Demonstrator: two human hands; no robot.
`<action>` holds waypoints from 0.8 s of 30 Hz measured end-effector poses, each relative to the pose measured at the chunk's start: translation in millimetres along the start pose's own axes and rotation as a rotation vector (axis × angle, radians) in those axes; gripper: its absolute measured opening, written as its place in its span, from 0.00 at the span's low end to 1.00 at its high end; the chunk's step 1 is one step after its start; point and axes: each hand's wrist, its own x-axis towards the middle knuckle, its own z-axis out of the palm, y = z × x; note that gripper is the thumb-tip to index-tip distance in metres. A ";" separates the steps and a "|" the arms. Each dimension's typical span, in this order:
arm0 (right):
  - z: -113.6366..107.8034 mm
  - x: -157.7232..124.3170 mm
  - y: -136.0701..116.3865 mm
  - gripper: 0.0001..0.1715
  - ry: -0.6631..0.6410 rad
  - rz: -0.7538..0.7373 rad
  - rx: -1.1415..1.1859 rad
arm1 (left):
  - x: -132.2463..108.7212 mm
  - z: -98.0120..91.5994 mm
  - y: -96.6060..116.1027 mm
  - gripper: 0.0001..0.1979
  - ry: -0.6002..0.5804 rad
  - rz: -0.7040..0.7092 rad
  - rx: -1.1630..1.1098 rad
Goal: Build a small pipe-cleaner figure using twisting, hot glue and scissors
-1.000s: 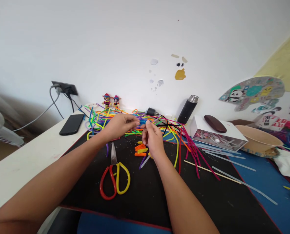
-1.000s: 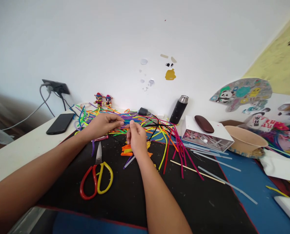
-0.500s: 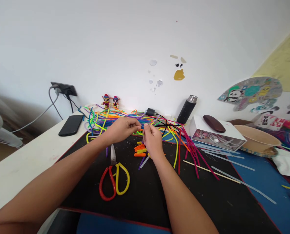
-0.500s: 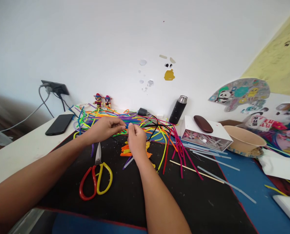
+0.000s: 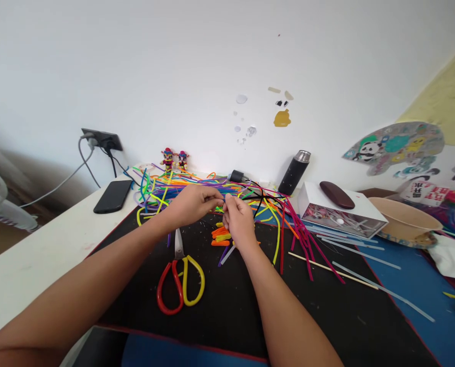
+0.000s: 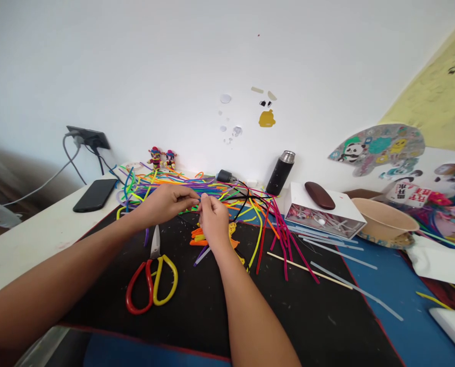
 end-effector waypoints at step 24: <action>-1.7 -4.4 1.3 0.26 0.016 -0.151 -0.285 | 0.2 -9.5 4.7 0.17 -0.212 -0.178 -0.355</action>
